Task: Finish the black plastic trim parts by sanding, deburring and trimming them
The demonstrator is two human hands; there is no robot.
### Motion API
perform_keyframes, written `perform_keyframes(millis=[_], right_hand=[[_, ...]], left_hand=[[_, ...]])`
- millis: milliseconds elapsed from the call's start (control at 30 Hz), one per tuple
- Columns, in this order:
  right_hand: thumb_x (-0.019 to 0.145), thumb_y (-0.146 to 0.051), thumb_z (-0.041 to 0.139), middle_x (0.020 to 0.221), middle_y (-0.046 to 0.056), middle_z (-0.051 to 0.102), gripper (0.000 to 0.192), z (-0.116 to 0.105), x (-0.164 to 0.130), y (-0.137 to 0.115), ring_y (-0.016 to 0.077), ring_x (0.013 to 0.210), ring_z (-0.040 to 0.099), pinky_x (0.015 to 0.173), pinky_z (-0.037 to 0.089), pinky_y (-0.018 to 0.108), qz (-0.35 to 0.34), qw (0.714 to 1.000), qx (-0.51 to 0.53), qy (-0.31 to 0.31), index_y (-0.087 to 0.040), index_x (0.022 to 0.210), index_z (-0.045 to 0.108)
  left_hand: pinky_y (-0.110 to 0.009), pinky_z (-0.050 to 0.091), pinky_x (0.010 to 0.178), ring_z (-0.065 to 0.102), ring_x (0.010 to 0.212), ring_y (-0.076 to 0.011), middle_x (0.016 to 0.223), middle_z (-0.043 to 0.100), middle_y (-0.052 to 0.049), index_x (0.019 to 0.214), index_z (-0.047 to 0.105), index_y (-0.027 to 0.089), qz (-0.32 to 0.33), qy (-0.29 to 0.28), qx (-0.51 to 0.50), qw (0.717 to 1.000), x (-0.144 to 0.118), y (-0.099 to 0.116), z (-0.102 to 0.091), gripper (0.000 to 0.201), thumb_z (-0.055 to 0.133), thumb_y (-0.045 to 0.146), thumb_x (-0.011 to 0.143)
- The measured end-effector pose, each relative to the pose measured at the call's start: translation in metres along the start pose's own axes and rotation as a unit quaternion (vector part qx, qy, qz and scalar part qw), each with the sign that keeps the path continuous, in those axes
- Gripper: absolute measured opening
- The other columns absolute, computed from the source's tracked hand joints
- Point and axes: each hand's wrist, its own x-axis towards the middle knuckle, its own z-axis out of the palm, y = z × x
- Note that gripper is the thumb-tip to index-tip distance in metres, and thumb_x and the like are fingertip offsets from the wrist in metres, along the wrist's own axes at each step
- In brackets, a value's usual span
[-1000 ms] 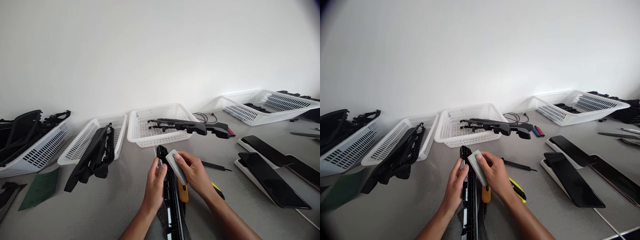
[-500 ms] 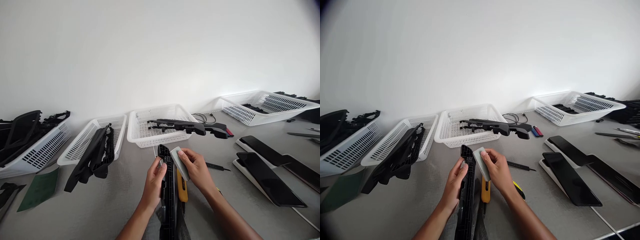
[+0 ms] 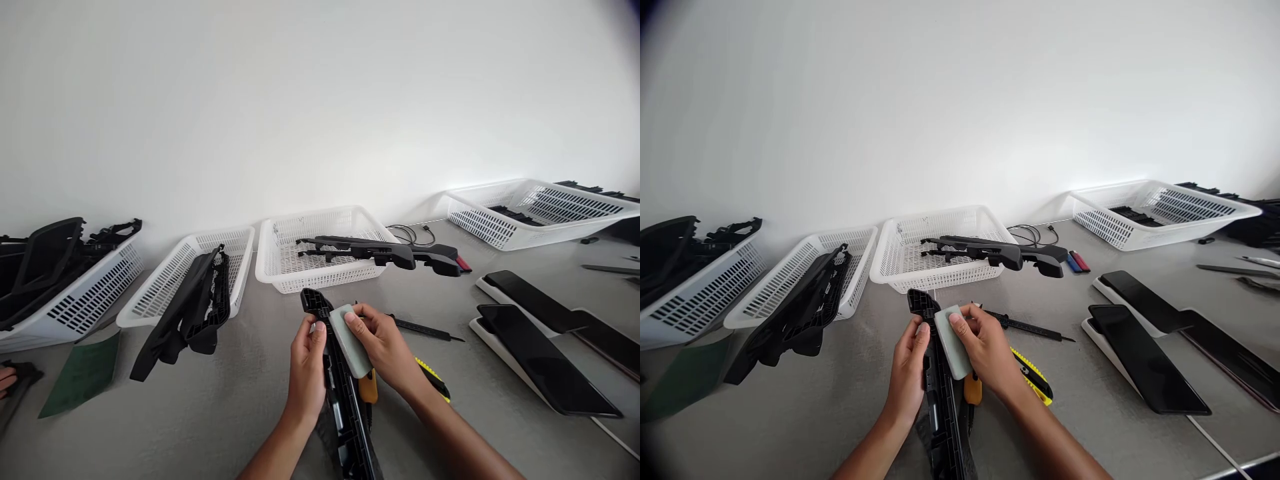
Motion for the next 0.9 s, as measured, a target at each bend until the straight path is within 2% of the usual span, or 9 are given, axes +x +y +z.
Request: perform_keyframes(millis=[100, 233, 300, 367, 533, 633, 700, 800, 900], right_hand=[[0.092, -0.08, 0.066, 0.067, -0.004, 0.052, 0.06, 0.002, -0.003, -0.002, 0.0119, 0.058, 0.041, 0.052, 0.03, 0.024, -0.004, 0.998, -0.005, -0.056, -0.02, 0.088, 0.06], [0.094, -0.074, 0.068, 0.065, -0.005, 0.052, 0.055, 0.007, -0.008, -0.001, 0.0103, 0.056, 0.037, 0.05, 0.026, 0.023, 0.013, 0.989, -0.008, -0.149, -0.02, 0.092, 0.06], [0.098, -0.074, 0.064, 0.068, -0.004, 0.055, 0.054, 0.009, -0.009, 0.001, 0.0112, 0.058, 0.041, 0.052, 0.029, 0.023, -0.001, 0.991, -0.007, -0.133, -0.02, 0.094, 0.06], [0.101, -0.074, 0.059, 0.071, -0.002, 0.058, 0.054, 0.01, -0.008, 0.004, 0.0127, 0.061, 0.046, 0.054, 0.034, 0.023, -0.02, 0.996, -0.01, -0.084, -0.02, 0.096, 0.06], [0.101, -0.077, 0.055, 0.072, -0.001, 0.059, 0.057, 0.007, -0.004, 0.006, 0.0141, 0.06, 0.048, 0.053, 0.036, 0.025, -0.025, 0.999, -0.007, 0.02, -0.02, 0.098, 0.062], [0.098, -0.08, 0.057, 0.071, -0.002, 0.057, 0.059, 0.006, -0.003, 0.005, 0.014, 0.059, 0.047, 0.051, 0.035, 0.025, -0.021, 0.999, 0.001, 0.028, -0.02, 0.096, 0.06], [0.097, -0.079, 0.06, 0.07, -0.003, 0.054, 0.058, 0.007, -0.004, 0.004, 0.0128, 0.059, 0.044, 0.052, 0.034, 0.024, -0.024, 1.0, 0.001, -0.012, -0.021, 0.093, 0.059], [0.096, -0.077, 0.064, 0.068, -0.005, 0.05, 0.057, 0.009, -0.008, 0.0, 0.0112, 0.059, 0.039, 0.052, 0.03, 0.023, -0.005, 0.992, 0.005, -0.125, -0.02, 0.092, 0.057], [0.096, -0.078, 0.063, 0.068, -0.006, 0.049, 0.058, 0.009, -0.011, -0.003, 0.0105, 0.057, 0.037, 0.051, 0.026, 0.022, 0.019, 0.983, 0.008, -0.184, -0.02, 0.094, 0.057]], left_hand=[[-0.024, 0.051, 0.068, 0.058, 0.069, -0.0149, 0.075, 0.059, 0.004, 0.091, 0.066, 0.021, 0.006, 0.054, -0.004, 0.999, 0.005, 0.002, -0.005, 0.051, 0.083, 0.068, 0.082], [-0.025, 0.052, 0.07, 0.06, 0.073, -0.0162, 0.078, 0.062, 0.003, 0.093, 0.068, 0.021, 0.003, 0.112, -0.018, 0.993, 0.014, 0.001, -0.013, 0.053, 0.084, 0.07, 0.08], [-0.026, 0.05, 0.065, 0.058, 0.067, -0.0164, 0.074, 0.061, 0.003, 0.092, 0.07, 0.021, -0.018, 0.102, -0.012, 0.995, 0.015, -0.001, -0.014, 0.054, 0.081, 0.072, 0.081], [-0.028, 0.051, 0.066, 0.06, 0.07, -0.0189, 0.074, 0.063, 0.001, 0.091, 0.072, 0.021, -0.027, 0.077, 0.018, 0.996, 0.012, -0.003, -0.013, 0.057, 0.078, 0.077, 0.082], [-0.038, 0.057, 0.091, 0.069, 0.108, -0.0324, 0.101, 0.078, -0.01, 0.103, 0.08, 0.019, -0.034, -0.038, 0.082, 0.995, -0.001, -0.007, -0.005, 0.072, 0.057, 0.087, 0.09], [-0.043, 0.055, 0.1, 0.069, 0.116, -0.0346, 0.112, 0.08, -0.012, 0.11, 0.082, 0.019, -0.025, -0.048, 0.084, 0.995, -0.004, -0.009, -0.004, 0.074, 0.053, 0.085, 0.093], [-0.044, 0.054, 0.105, 0.07, 0.119, -0.0354, 0.116, 0.081, -0.013, 0.113, 0.082, 0.019, -0.019, -0.008, 0.076, 0.997, -0.002, -0.009, -0.006, 0.076, 0.054, 0.086, 0.092], [-0.044, 0.05, 0.113, 0.068, 0.128, -0.0349, 0.129, 0.08, -0.012, 0.12, 0.083, 0.021, -0.015, 0.068, 0.053, 0.996, 0.005, -0.007, -0.012, 0.079, 0.052, 0.088, 0.091], [-0.044, 0.048, 0.116, 0.066, 0.134, -0.0348, 0.138, 0.077, -0.011, 0.124, 0.082, 0.023, -0.021, 0.096, 0.038, 0.994, 0.009, -0.003, -0.015, 0.078, 0.053, 0.087, 0.092]])
